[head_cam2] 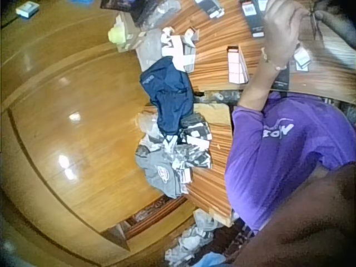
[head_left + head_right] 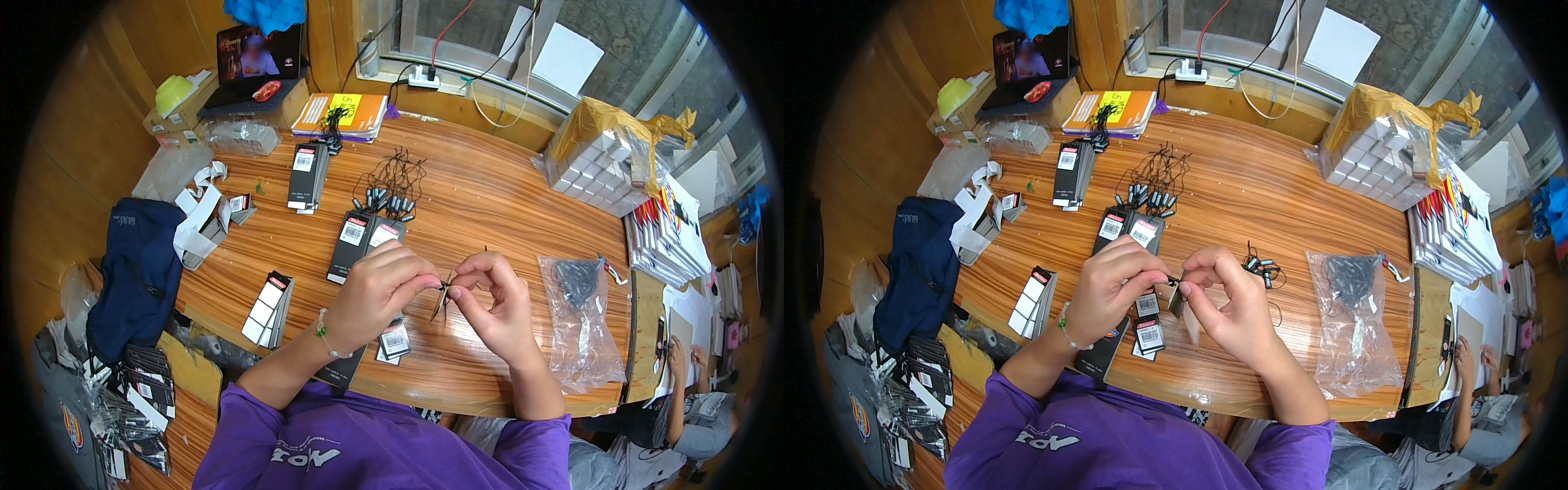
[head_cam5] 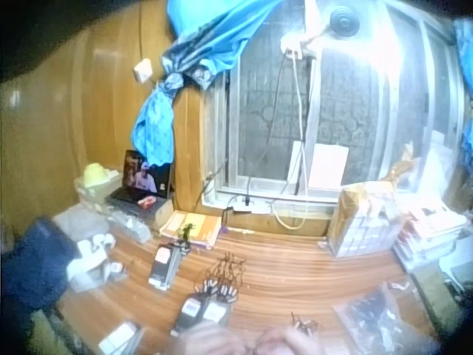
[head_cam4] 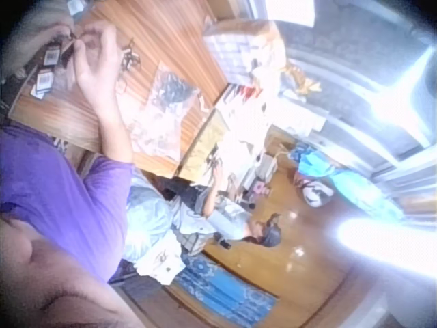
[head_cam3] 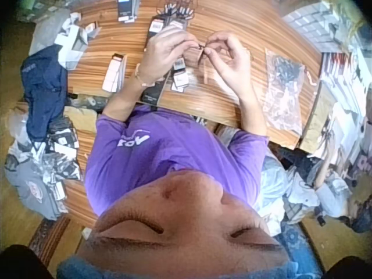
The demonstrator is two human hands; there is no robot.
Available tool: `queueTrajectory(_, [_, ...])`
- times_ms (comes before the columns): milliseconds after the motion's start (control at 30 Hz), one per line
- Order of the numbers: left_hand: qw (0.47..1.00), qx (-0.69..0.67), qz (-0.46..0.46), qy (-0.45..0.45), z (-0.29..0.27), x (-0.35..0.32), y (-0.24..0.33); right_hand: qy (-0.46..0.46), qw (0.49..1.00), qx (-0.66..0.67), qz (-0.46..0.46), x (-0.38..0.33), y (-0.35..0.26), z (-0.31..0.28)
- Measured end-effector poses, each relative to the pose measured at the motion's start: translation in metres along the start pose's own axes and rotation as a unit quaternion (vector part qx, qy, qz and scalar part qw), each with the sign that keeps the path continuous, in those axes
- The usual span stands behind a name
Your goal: The person repeatedly picks up small black boxes and thin black cables from a wooden table, inserts the cable into the box, and places the assembled unit on a growing stack. The person handles the items one at a time and continues the process throughout the clip.
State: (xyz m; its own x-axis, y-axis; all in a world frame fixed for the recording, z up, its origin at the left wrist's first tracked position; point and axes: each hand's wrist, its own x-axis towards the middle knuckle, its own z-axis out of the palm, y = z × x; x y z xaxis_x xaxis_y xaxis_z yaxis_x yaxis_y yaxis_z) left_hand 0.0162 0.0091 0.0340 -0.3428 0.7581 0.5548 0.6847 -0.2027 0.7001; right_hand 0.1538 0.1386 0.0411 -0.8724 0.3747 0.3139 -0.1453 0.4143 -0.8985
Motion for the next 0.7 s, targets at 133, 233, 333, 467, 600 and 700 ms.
queueTrajectory(133, [1.0,-0.007,0.004,-0.009,0.001,-0.001,-0.002,-0.025,0.998,0.001,0.051,0.001,-0.003,0.001])
queueTrajectory(233, [1.0,-0.004,0.001,-0.008,0.0,0.0,-0.004,0.005,1.0,-0.017,0.015,0.002,0.003,0.001])
queueTrajectory(333, [1.0,-0.004,-0.012,-0.008,0.0,-0.001,-0.005,0.0,1.0,-0.022,0.004,0.003,0.0,0.001])
queueTrajectory(467, [1.0,0.0,-0.015,-0.019,0.0,-0.001,-0.006,-0.005,0.999,-0.039,0.002,0.003,0.003,0.003])
queueTrajectory(600, [0.999,-0.017,-0.031,-0.032,0.001,-0.002,-0.007,-0.005,1.0,-0.014,0.011,0.003,0.005,0.005])
queueTrajectory(700, [0.997,-0.038,-0.053,-0.039,0.0,-0.002,-0.008,-0.008,1.0,0.013,0.019,0.003,0.01,0.006])
